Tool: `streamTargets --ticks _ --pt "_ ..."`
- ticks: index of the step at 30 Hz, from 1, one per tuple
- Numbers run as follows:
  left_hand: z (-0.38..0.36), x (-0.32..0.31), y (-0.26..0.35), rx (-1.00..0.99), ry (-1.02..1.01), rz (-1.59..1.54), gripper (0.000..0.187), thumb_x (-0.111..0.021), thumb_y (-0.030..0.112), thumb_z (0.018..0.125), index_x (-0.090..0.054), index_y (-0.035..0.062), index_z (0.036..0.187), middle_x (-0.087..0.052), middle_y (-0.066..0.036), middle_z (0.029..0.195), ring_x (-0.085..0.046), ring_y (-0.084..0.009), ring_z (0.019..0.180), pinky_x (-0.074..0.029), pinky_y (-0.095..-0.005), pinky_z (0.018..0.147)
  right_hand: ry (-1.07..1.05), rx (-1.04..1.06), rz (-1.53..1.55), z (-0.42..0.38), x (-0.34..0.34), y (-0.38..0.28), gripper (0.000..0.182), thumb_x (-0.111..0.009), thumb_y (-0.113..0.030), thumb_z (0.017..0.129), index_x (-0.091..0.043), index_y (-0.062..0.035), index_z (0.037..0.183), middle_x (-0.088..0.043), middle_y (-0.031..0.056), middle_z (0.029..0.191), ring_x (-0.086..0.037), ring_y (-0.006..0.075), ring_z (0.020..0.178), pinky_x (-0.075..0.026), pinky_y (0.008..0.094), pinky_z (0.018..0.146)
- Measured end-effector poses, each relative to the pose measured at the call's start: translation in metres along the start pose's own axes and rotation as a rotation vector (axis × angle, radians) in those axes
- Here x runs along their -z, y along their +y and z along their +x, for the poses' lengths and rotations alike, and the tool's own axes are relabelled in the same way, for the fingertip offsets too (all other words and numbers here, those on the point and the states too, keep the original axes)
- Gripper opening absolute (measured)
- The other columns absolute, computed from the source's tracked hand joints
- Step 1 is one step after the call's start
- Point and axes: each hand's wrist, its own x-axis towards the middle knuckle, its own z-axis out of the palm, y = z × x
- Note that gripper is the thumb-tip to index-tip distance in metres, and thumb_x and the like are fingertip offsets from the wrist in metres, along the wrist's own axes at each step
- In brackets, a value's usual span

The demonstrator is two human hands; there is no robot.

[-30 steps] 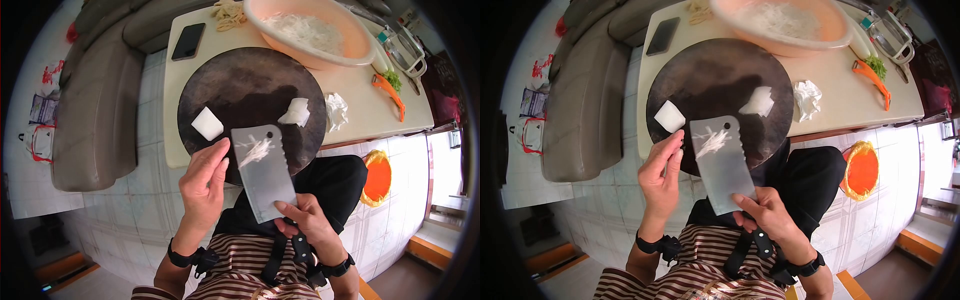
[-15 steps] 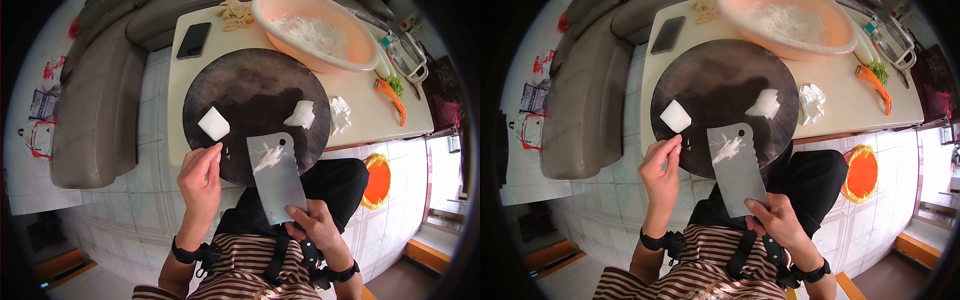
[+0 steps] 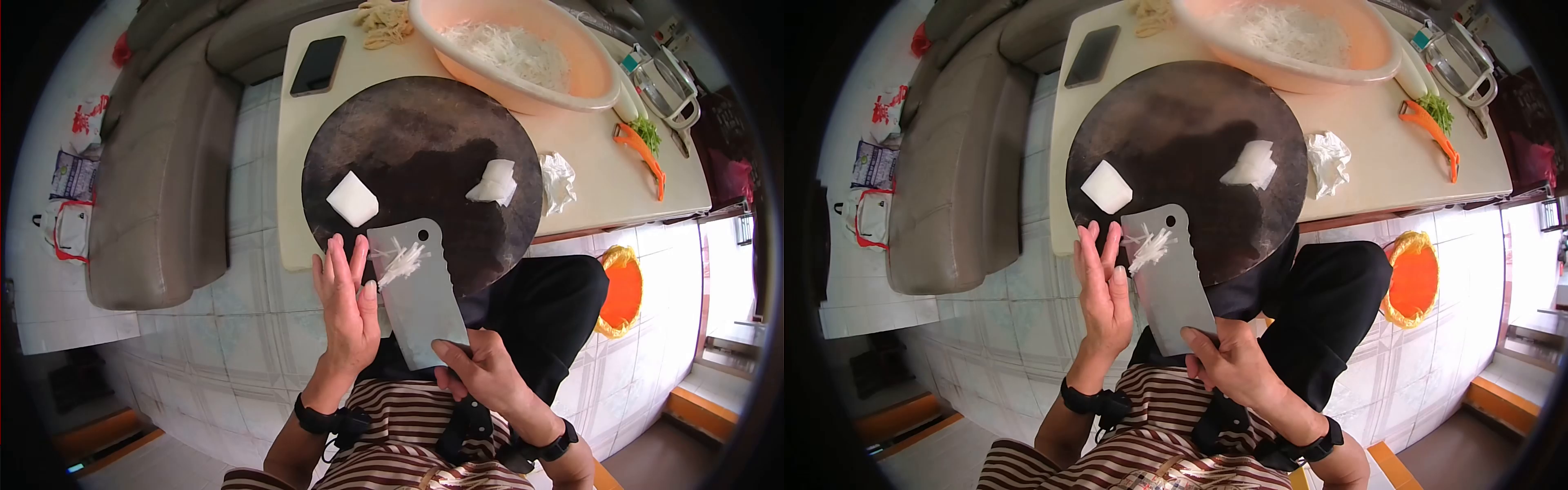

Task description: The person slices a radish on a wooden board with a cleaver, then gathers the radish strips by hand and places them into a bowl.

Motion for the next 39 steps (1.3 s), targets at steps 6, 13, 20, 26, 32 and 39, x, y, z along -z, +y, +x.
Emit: streamTargets --ticks 6,13,20,26,32,39 --pt "-0.002 0.001 0.001 0.028 -0.068 -0.224 0.073 -0.031 0.039 0.106 0.005 -0.0022 0.155 -0.032 -0.020 0.157 -0.011 -0.0363 0.151 0.007 -0.0558 0.117 -0.038 -0.016 0.049 0.004 -0.005 0.003 0.032 -0.055 -0.023 0.102 -0.061 0.0023 0.083 -0.059 0.0017 0.061 -0.049 0.0059 0.046 -0.039 0.0219 0.044" --pt "-0.003 0.008 0.000 0.044 -0.018 -0.368 0.083 -0.026 0.056 0.103 0.011 0.0016 0.155 -0.024 -0.022 0.160 -0.001 -0.0370 0.151 0.007 -0.0513 0.118 -0.006 -0.033 0.102 -0.004 0.005 0.011 0.032 -0.056 -0.023 0.102 -0.062 0.0028 0.082 -0.060 0.0027 0.061 -0.049 0.0052 0.045 -0.038 0.0218 0.044" --pt "-0.013 0.003 -0.002 0.063 0.013 -0.252 0.086 -0.031 0.055 0.103 0.010 -0.0001 0.154 -0.031 -0.024 0.156 -0.008 -0.0386 0.150 0.005 -0.0516 0.117 0.001 -0.019 0.000 -0.008 0.001 0.003 0.030 -0.057 -0.022 0.101 -0.061 0.0026 0.085 -0.060 0.0024 0.061 -0.050 0.0049 0.045 -0.038 0.0213 0.043" --pt "-0.012 0.003 -0.001 0.072 -0.002 -0.213 0.087 -0.031 0.056 0.102 0.011 0.0010 0.154 -0.033 -0.023 0.155 -0.010 -0.0376 0.150 -0.001 -0.0502 0.118 -0.039 -0.035 -0.012 0.002 -0.010 -0.005 0.029 -0.056 -0.021 0.102 -0.059 0.0020 0.084 -0.058 0.0021 0.060 -0.048 0.0046 0.046 -0.037 0.0221 0.043" --pt "-0.009 0.010 0.009 0.096 0.010 -0.344 0.088 -0.030 0.058 0.102 0.012 0.0011 0.154 -0.033 -0.022 0.156 -0.010 -0.0356 0.150 -0.001 -0.0484 0.119 -0.111 -0.114 0.136 -0.003 0.001 -0.008 0.028 -0.056 -0.020 0.101 -0.061 0.0019 0.085 -0.059 0.0031 0.063 -0.044 0.0046 0.047 -0.036 0.0223 0.046" --pt "0.009 0.019 0.024 0.111 0.206 -0.471 0.081 -0.027 0.054 0.104 0.005 -0.0007 0.155 -0.041 -0.021 0.151 -0.029 -0.0294 0.145 -0.013 -0.0428 0.120 -0.027 -0.127 0.213 -0.023 0.015 -0.017 0.027 -0.056 -0.018 0.101 -0.064 0.0029 0.086 -0.059 0.0037 0.064 -0.044 0.0046 0.047 -0.037 0.0217 0.046"
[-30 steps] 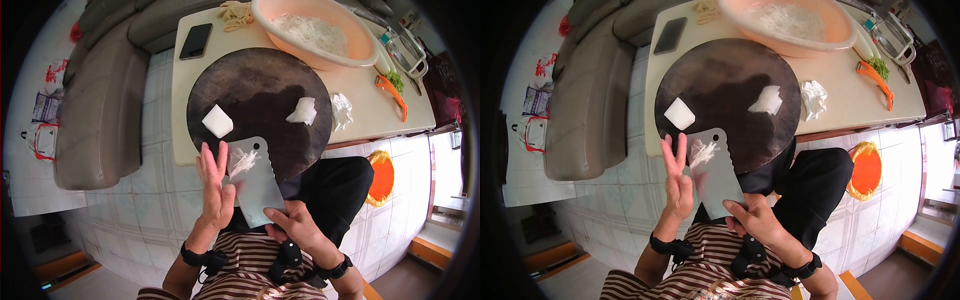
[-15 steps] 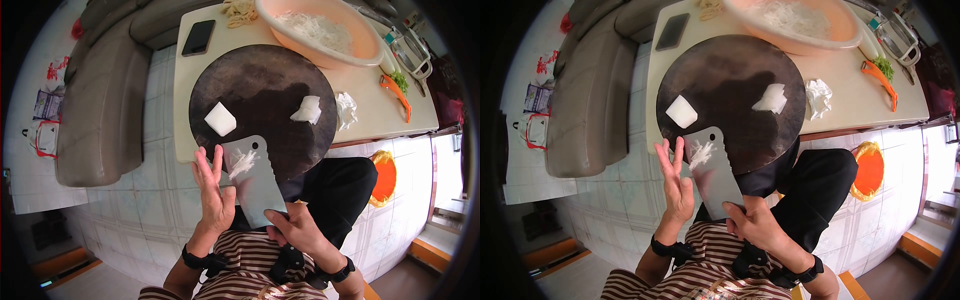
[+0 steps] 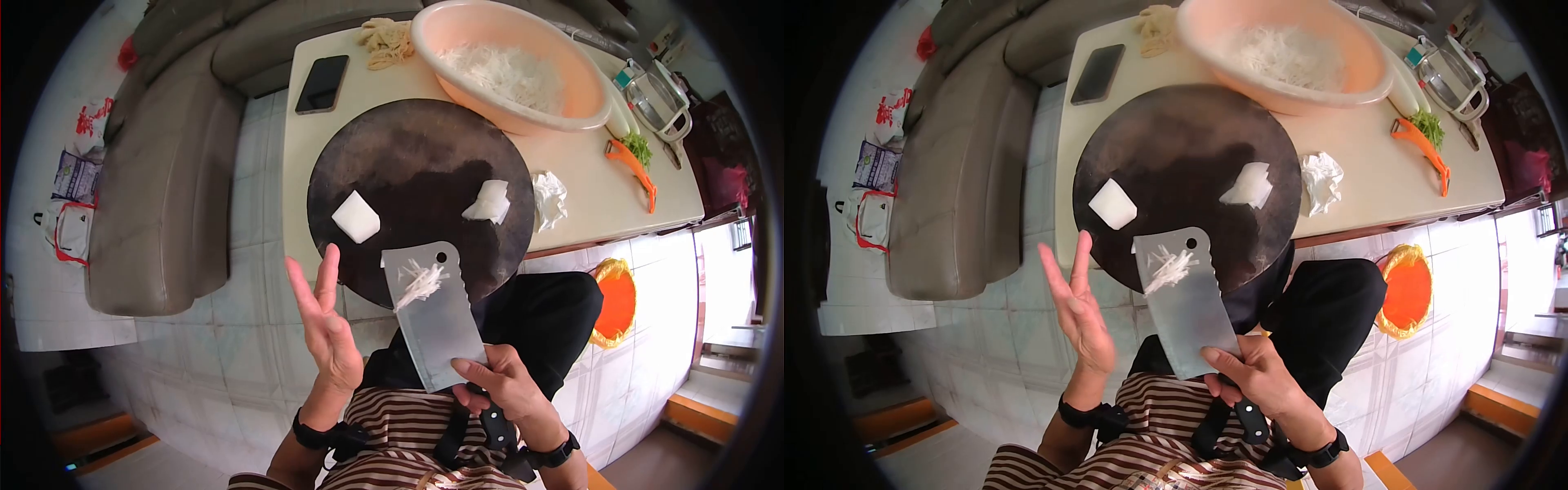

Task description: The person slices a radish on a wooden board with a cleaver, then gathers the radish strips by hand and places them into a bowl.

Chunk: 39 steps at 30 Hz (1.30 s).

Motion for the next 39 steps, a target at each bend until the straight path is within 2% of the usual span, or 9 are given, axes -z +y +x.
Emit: streamTargets --ticks 8,14,20,24,26,32,36,38,39 --pt "0.007 -0.003 0.000 -0.094 -0.107 0.123 0.051 -0.046 0.026 0.104 -0.042 -0.0073 0.142 -0.056 -0.022 0.136 -0.054 -0.0347 0.125 -0.041 -0.0418 0.106 0.096 0.100 -0.022 -0.020 0.011 -0.030 0.024 -0.056 -0.015 0.101 -0.063 0.0038 0.089 -0.060 0.0054 0.064 -0.045 0.0056 0.047 -0.037 0.0207 0.046" --pt "0.044 -0.041 -0.011 -0.285 -0.169 0.286 0.043 -0.061 0.011 0.094 -0.054 -0.0040 0.133 -0.056 -0.021 0.132 -0.054 -0.0398 0.118 -0.043 -0.0453 0.102 0.354 0.324 -0.060 -0.037 0.043 -0.102 0.024 -0.057 -0.016 0.098 -0.063 0.0041 0.088 -0.061 0.0061 0.068 -0.049 0.0082 0.048 -0.041 0.0223 0.046" --pt "0.041 -0.048 -0.013 -0.279 -0.172 0.531 0.046 -0.067 0.016 0.090 -0.055 -0.0039 0.130 -0.052 -0.022 0.133 -0.053 -0.0416 0.116 -0.045 -0.0483 0.098 0.920 0.775 -0.798 -0.016 0.073 -0.187 0.021 -0.054 -0.011 0.096 -0.055 0.0033 0.081 -0.057 0.0052 0.061 -0.049 0.0087 0.048 -0.040 0.0256 0.047" --pt "0.041 -0.051 -0.013 -0.255 -0.173 0.566 0.043 -0.069 0.017 0.088 -0.059 -0.0049 0.124 -0.054 -0.022 0.130 -0.055 -0.0423 0.111 -0.047 -0.0490 0.094 1.324 0.957 -1.551 0.039 0.108 -0.225 0.002 -0.053 0.003 0.083 -0.055 0.0029 0.083 -0.062 0.0189 0.074 -0.064 0.0344 0.068 -0.050 0.0436 0.062" --pt "0.040 -0.051 -0.010 -0.249 -0.163 0.545 0.041 -0.070 0.017 0.088 -0.061 -0.0056 0.120 -0.055 -0.022 0.128 -0.055 -0.0417 0.110 -0.047 -0.0484 0.093 1.118 0.608 -1.920 0.047 0.120 -0.246 0.014 -0.055 0.003 0.075 -0.057 0.0016 0.089 -0.064 0.0202 0.083 -0.065 0.0382 0.074 -0.051 0.0470 0.066" --pt "0.043 -0.051 -0.011 -0.227 -0.166 0.547 0.039 -0.072 0.018 0.086 -0.064 -0.0053 0.116 -0.057 -0.021 0.127 -0.057 -0.0404 0.109 -0.048 -0.0469 0.092 1.082 0.641 -1.804 0.059 0.135 -0.255 0.005 -0.056 0.000 0.080 -0.059 0.0033 0.077 -0.063 0.0231 0.075 -0.065 0.0383 0.075 -0.051 0.0469 0.068" --pt "0.044 -0.050 -0.014 -0.253 -0.170 0.543 0.038 -0.073 0.018 0.085 -0.066 -0.0054 0.113 -0.058 -0.020 0.125 -0.057 -0.0394 0.109 -0.048 -0.0457 0.091 0.915 0.702 -1.221 0.068 0.159 -0.251 0.020 -0.060 -0.013 0.089 -0.062 0.0050 0.081 -0.064 0.0248 0.076 -0.062 0.0403 0.066 -0.049 0.0442 0.063" --pt "0.045 -0.048 -0.014 -0.261 -0.179 0.544 0.038 -0.073 0.018 0.085 -0.065 -0.0054 0.113 -0.059 -0.020 0.124 -0.057 -0.0390 0.108 -0.048 -0.0458 0.091 0.828 0.512 -1.002 0.062 0.151 -0.255 0.014 -0.057 -0.008 0.090 -0.060 0.0061 0.090 -0.058 0.0096 0.059 -0.057 0.0187 0.054 -0.046 0.0374 0.053" --pt "0.045 -0.050 -0.014 -0.268 -0.180 0.537 0.038 -0.073 0.018 0.084 -0.065 -0.0054 0.113 -0.059 -0.020 0.123 -0.057 -0.0387 0.108 -0.048 -0.0459 0.091 0.818 0.585 -1.096 0.062 0.158 -0.251 0.012 -0.059 -0.008 0.090 -0.059 0.0039 0.092 -0.060 0.0118 0.060 -0.061 0.0230 0.057 -0.048 0.0387 0.056"
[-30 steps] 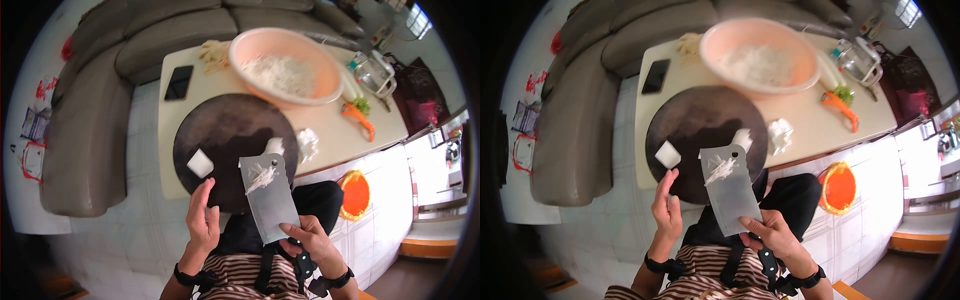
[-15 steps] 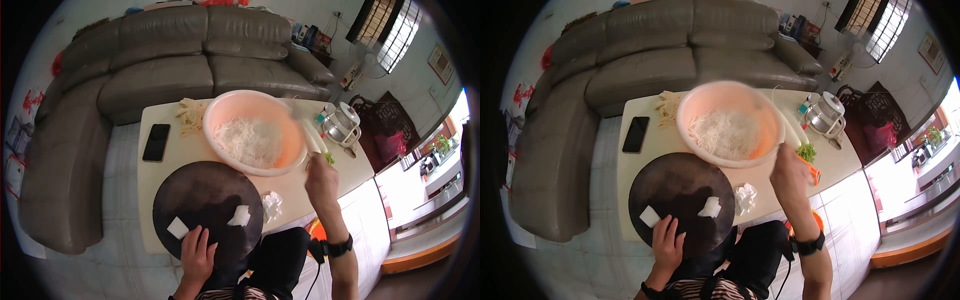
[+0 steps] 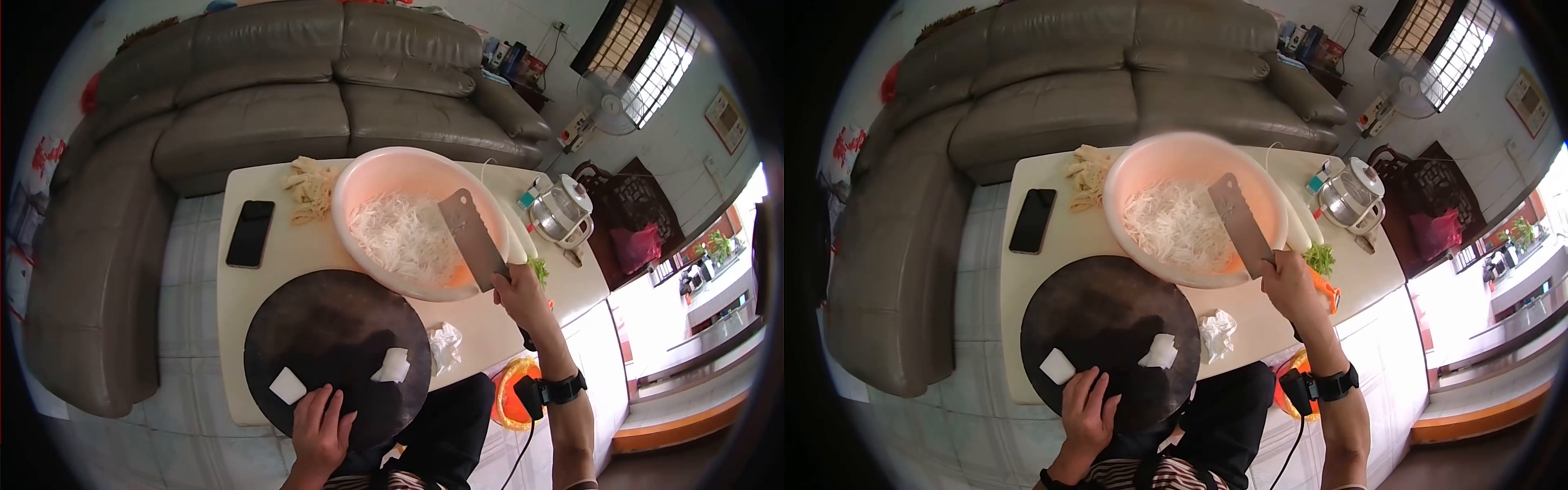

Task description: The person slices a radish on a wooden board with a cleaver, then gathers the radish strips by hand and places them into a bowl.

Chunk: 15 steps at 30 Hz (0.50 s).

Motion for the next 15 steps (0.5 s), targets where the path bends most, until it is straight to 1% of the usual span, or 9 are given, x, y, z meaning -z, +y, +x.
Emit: streamTargets --ticks 1,3,4,6,7,9,10,15 --pt "0.000 -0.001 0.001 0.006 0.001 -0.008 0.038 -0.073 0.018 0.084 -0.065 -0.0054 0.113 -0.059 -0.020 0.123 -0.057 -0.0387 0.108 -0.048 -0.0459 0.091 -0.004 -0.001 -0.009 -0.003 0.000 0.000 0.012 -0.059 -0.008 0.090 -0.059 0.0039 0.092 -0.060 0.0118 0.060 -0.061 0.0230 0.057 -0.048 0.0387 0.056" --pt "0.001 0.001 0.001 -0.002 0.001 -0.005 0.038 -0.074 0.018 0.084 -0.065 -0.0053 0.113 -0.060 -0.020 0.122 -0.058 -0.0377 0.107 -0.048 -0.0462 0.091 0.214 0.299 -0.620 -0.011 -0.004 -0.004 0.009 -0.061 -0.007 0.088 -0.059 0.0007 0.092 -0.062 0.0136 0.067 -0.065 0.0281 0.064 -0.051 0.0407 0.061" --pt "0.001 0.003 0.000 0.002 -0.002 -0.004 0.038 -0.074 0.018 0.084 -0.065 -0.0053 0.113 -0.060 -0.020 0.122 -0.058 -0.0377 0.107 -0.048 -0.0462 0.091 0.209 0.299 -0.619 -0.014 -0.007 -0.009 0.009 -0.061 -0.007 0.088 -0.059 0.0007 0.092 -0.062 0.0136 0.067 -0.065 0.0281 0.064 -0.051 0.0407 0.061" --pt "0.001 0.002 0.001 -0.009 0.005 0.003 0.037 -0.073 0.018 0.084 -0.065 -0.0051 0.113 -0.060 -0.019 0.121 -0.058 -0.0368 0.107 -0.048 -0.0462 0.091 0.181 0.220 -0.886 -0.021 -0.009 -0.017 0.011 -0.063 -0.005 0.083 -0.059 -0.0007 0.093 -0.063 0.0154 0.079 -0.067 0.0327 0.073 -0.052 0.0433 0.065" --pt "0.001 0.002 0.002 -0.003 0.003 0.001 0.037 -0.073 0.018 0.084 -0.065 -0.0051 0.113 -0.060 -0.019 0.121 -0.058 -0.0368 0.107 -0.048 -0.0462 0.091 0.176 0.221 -0.888 -0.026 -0.011 -0.017 0.011 -0.063 -0.005 0.083 -0.059 -0.0007 0.093 -0.063 0.0154 0.079 -0.067 0.0327 0.073 -0.052 0.0433 0.065" --pt "0.002 0.002 0.000 -0.020 0.015 -0.020 0.037 -0.073 0.018 0.085 -0.065 -0.0050 0.113 -0.060 -0.019 0.120 -0.058 -0.0364 0.107 -0.048 -0.0463 0.091 0.049 0.254 -0.986 -0.038 -0.014 -0.016 0.019 -0.063 -0.002 0.079 -0.055 0.0029 0.095 -0.059 0.0181 0.091 -0.066 0.0344 0.078 -0.052 0.0432 0.066" --pt "0.002 0.002 -0.001 -0.015 0.018 -0.021 0.037 -0.073 0.018 0.085 -0.065 -0.0050 0.113 -0.060 -0.019 0.120 -0.058 -0.0364 0.107 -0.048 -0.0463 0.091 0.025 0.243 -1.056 -0.044 -0.017 -0.017 0.026 -0.064 -0.001 0.078 -0.053 0.0044 0.101 -0.059 0.0190 0.095 -0.066 0.0328 0.081 -0.052 0.0421 0.068" --pt "0.001 0.002 0.000 -0.047 0.037 -0.006 0.038 -0.073 0.018 0.085 -0.064 -0.0052 0.113 -0.060 -0.018 0.120 -0.058 -0.0354 0.107 -0.048 -0.0458 0.091 0.025 0.279 -1.091 -0.077 -0.012 -0.023 0.032 -0.064 -0.001 0.077 -0.052 0.0072 0.105 -0.059 0.0194 0.093 -0.067 0.0314 0.079 -0.052 0.0396 0.068"
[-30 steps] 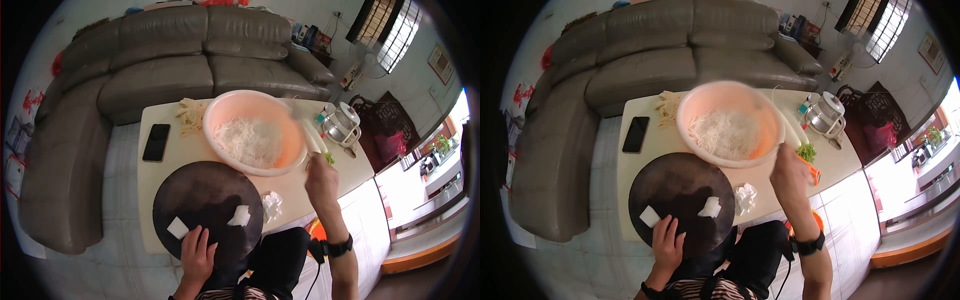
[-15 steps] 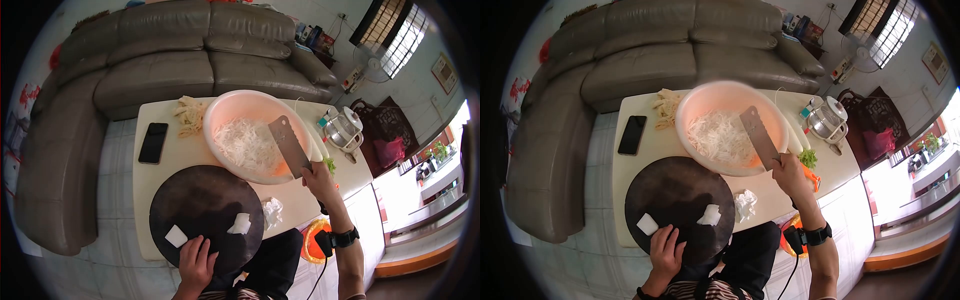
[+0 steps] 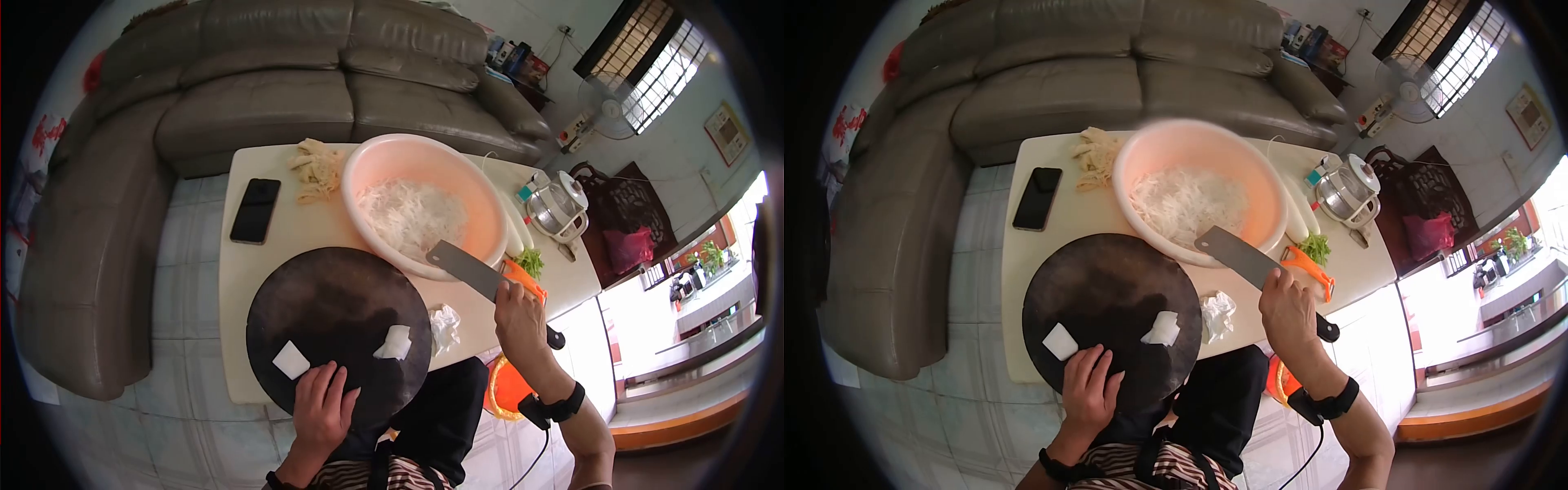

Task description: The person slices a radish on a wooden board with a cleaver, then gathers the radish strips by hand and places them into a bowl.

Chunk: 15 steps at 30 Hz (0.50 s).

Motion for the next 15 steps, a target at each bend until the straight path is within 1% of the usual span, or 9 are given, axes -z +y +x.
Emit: streamTargets --ticks 4,6,7,8,10,11,12,14,15 --pt "-0.002 -0.003 -0.001 -0.008 0.025 -0.002 0.038 -0.073 0.019 0.085 -0.064 -0.0048 0.113 -0.060 -0.018 0.119 -0.058 -0.0353 0.106 -0.049 -0.0458 0.091 -0.067 0.025 -0.022 -0.025 0.023 -0.001 0.031 -0.064 0.000 0.075 -0.053 0.0073 0.104 -0.060 0.0190 0.091 -0.067 0.0307 0.076 -0.052 0.0381 0.064" --pt "-0.002 -0.003 -0.001 -0.016 0.029 0.007 0.038 -0.074 0.020 0.085 -0.064 -0.0042 0.113 -0.060 -0.017 0.118 -0.057 -0.0350 0.106 -0.049 -0.0460 0.092 -0.086 -0.017 0.058 -0.038 0.031 -0.002 0.030 -0.061 0.004 0.074 -0.049 0.0033 0.102 -0.056 0.0187 0.091 -0.066 0.0354 0.078 -0.053 0.0431 0.065" --pt "-0.003 -0.003 -0.002 -0.013 0.035 0.003 0.038 -0.074 0.020 0.085 -0.064 -0.0042 0.113 -0.060 -0.017 0.118 -0.057 -0.0350 0.106 -0.049 -0.0460 0.092 -0.031 -0.024 0.101 -0.042 0.033 0.000 0.019 -0.061 0.001 0.079 -0.053 0.0023 0.097 -0.060 0.0198 0.089 -0.065 0.0374 0.074 -0.053 0.0444 0.064" --pt "-0.003 -0.004 -0.003 -0.021 0.039 -0.004 0.039 -0.074 0.020 0.085 -0.063 -0.0040 0.113 -0.060 -0.017 0.118 -0.057 -0.0349 0.106 -0.049 -0.0461 0.092 -0.029 -0.021 0.095 -0.045 0.035 0.005 0.019 -0.061 0.001 0.079 -0.053 0.0023 0.097 -0.060 0.0198 0.089 -0.065 0.0374 0.074 -0.053 0.0444 0.064" --pt "-0.004 -0.004 -0.002 -0.021 0.050 -0.007 0.039 -0.074 0.021 0.085 -0.063 -0.0038 0.113 -0.060 -0.017 0.118 -0.057 -0.0348 0.105 -0.049 -0.0462 0.092 0.035 -0.118 0.380 -0.047 0.038 0.016 0.010 -0.060 -0.005 0.083 -0.060 0.0002 0.092 -0.063 0.0188 0.086 -0.066 0.0368 0.075 -0.053 0.0442 0.068" --pt "-0.004 -0.004 -0.003 -0.025 0.049 0.001 0.039 -0.074 0.021 0.085 -0.063 -0.0036 0.113 -0.060 -0.017 0.118 -0.057 -0.0347 0.106 -0.049 -0.0462 0.092 0.074 -0.198 0.540 -0.042 0.039 0.019 0.010 -0.058 -0.009 0.088 -0.060 0.0002 0.083 -0.063 0.0218 0.079 -0.064 0.0408 0.076 -0.050 0.0476 0.067" --pt "-0.004 -0.004 -0.003 -0.031 0.048 0.008 0.039 -0.074 0.021 0.085 -0.063 -0.0035 0.113 -0.060 -0.017 0.118 -0.057 -0.0347 0.106 -0.049 -0.0462 0.092 0.074 -0.199 0.539 -0.036 0.037 0.024 0.010 -0.058 -0.009 0.088 -0.060 0.0002 0.083 -0.063 0.0218 0.079 -0.064 0.0408 0.076 -0.050 0.0476 0.067" --pt "-0.004 -0.004 -0.003 -0.029 0.044 0.005 0.039 -0.074 0.021 0.085 -0.063 -0.0035 0.113 -0.060 -0.017 0.118 -0.057 -0.0349 0.106 -0.048 -0.0463 0.092 0.035 -0.311 0.627 -0.025 0.025 0.034 0.016 -0.060 -0.010 0.089 -0.059 0.0035 0.082 -0.060 0.0257 0.072 -0.063 0.0429 0.073 -0.047 0.0494 0.063" --pt "-0.004 -0.004 -0.003 -0.025 0.040 0.002 0.039 -0.074 0.021 0.085 -0.063 -0.0034 0.113 -0.060 -0.017 0.119 -0.057 -0.0350 0.106 -0.048 -0.0465 0.092 0.089 -0.304 0.675 -0.021 0.019 0.037 0.019 -0.061 -0.011 0.088 -0.057 0.0054 0.079 -0.056 0.0264 0.065 -0.060 0.0436 0.066 -0.046 0.0476 0.059"
